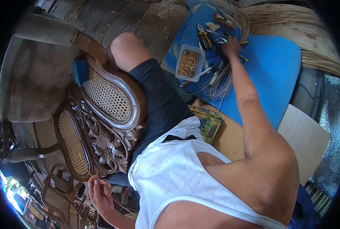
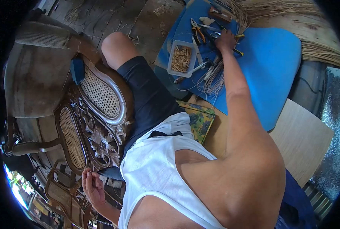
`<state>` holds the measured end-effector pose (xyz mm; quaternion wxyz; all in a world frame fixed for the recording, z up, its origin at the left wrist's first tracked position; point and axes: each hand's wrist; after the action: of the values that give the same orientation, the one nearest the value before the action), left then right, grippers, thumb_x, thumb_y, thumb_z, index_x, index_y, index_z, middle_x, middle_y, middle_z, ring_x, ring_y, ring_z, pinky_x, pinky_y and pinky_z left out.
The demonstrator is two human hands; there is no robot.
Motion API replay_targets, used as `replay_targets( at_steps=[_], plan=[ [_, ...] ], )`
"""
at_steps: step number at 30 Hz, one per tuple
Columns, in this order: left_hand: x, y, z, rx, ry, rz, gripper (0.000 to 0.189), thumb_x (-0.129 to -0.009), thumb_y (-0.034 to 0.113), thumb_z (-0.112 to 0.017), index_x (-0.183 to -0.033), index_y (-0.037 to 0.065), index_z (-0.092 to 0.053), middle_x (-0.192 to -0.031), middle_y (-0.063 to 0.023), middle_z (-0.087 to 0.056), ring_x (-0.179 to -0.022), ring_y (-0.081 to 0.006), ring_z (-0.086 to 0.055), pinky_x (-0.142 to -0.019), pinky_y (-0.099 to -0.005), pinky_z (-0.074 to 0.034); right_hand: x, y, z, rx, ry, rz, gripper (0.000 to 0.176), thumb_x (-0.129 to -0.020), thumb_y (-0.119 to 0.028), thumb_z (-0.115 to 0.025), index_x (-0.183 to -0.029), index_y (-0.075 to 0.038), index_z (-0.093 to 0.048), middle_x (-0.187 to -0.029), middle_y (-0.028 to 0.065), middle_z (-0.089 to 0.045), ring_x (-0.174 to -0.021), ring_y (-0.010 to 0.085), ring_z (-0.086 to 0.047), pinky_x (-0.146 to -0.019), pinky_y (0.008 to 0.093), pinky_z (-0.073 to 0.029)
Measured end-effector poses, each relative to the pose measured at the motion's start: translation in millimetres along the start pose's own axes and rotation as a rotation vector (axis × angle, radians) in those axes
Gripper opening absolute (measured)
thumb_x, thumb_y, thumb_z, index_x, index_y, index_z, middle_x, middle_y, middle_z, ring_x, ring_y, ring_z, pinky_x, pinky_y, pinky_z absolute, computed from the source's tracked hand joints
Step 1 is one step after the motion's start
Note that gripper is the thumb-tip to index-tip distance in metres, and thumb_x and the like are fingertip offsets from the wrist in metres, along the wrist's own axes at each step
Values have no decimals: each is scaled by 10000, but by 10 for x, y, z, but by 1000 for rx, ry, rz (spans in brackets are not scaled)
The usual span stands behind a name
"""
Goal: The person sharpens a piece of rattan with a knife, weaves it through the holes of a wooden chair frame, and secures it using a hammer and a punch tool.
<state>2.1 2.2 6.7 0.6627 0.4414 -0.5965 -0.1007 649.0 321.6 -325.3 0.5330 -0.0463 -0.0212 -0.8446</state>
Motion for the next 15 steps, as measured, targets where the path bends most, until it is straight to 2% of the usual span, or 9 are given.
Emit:
replay_targets(
  at_steps=[1, 2, 4, 5, 8, 10, 11, 13, 15],
  plan=[
    [39, 38, -45, -14, 38, -30, 220, -1035, 151, -527, -1224, 43, -554, -915, -89, -692, -615, -82, -560, -501, -196, -447, -20, -68, -9, -16, -18, 75, 362, -837, -192, -656, -1180, -78, -643, -1254, 182, -579, -1202, 398, -553, -966, 463, -491],
    [-106, -153, -159, 23, 11, -8, 220, -1035, 151, -527, -1224, 43, -554, -915, -89, -692, -615, -82, -560, -501, -196, -447, -206, 124, 36, 30, 4, 75, 362, -837, -192, -656, -1180, -78, -643, -1254, 182, -579, -1202, 398, -553, -966, 463, -491],
    [-75, -159, -258, -45, 234, -82, 196, -1026, 145, -546, -1185, 34, -569, -875, -110, -683, -640, -101, -584, -541, -196, -467, -289, 37, -157, -186, -32, 126, 267, -844, -151, -645, -1092, -61, -687, -1175, 190, -621, -1088, 400, -600, -922, 473, -503],
    [-50, -142, -246, -49, 242, -86, 196, -1026, 145, -546, -1185, 34, -569, -875, -110, -683, -640, -101, -584, -541, -196, -467, -258, -34, -196, -194, -37, 130, 267, -844, -151, -645, -1092, -61, -687, -1175, 190, -621, -1088, 400, -600, -922, 473, -503],
    [-26, -176, -166, -18, 246, -81, 194, -1020, 137, -557, -1177, 24, -573, -868, -101, -688, -660, -103, -593, -593, -205, -492, -175, -221, -161, -180, -36, 42, 324, -860, -175, -636, -1167, -73, -644, -1216, 199, -605, -1114, 404, -591, -914, 485, -506],
    [-21, -177, -68, -76, 166, -61, 211, -1023, 145, -553, -1205, 40, -575, -897, -78, -695, -708, -94, -626, -621, -208, -519, -197, -259, -194, -179, 151, 27, 327, -888, -156, -589, -1205, -83, -620, -1274, 170, -573, -1123, 393, -603, -937, 497, -509],
    [-17, -173, -58, -77, 171, -57, 211, -1023, 145, -553, -1205, 40, -575, -897, -78, -695, -708, -94, -626, -621, -208, -519, -238, -236, -230, -177, 145, 30, 327, -888, -156, -589, -1205, -83, -620, -1274, 170, -573, -1123, 393, -603, -937, 497, -509],
    [-12, -173, -63, -92, 183, -54, 214, -1025, 154, -552, -1203, 39, -575, -881, -77, -694, -675, -84, -618, -581, -199, -507, -359, -126, -283, -55, -81, 158, 388, -885, -152, -587, -1268, -92, -568, -1289, 173, -565, -1132, 399, -603, -931, 509, -512],
    [-1, -153, -118, -89, 195, -53, 224, -1017, 157, -567, -1200, 27, -576, -855, -87, -695, -635, -79, -596, -554, -189, -480, -407, -112, -219, 46, -125, 199, 409, -889, -167, -584, -1291, -98, -549, -1294, 179, -557, -1153, 401, -589, -943, 499, -504]
  ],
)
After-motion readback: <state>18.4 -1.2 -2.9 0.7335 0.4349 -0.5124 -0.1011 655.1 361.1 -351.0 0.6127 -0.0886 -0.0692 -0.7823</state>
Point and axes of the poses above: each hand's wrist, its own x-axis away from the middle knuckle, its own z-axis out of the back of the hand, y = z × x
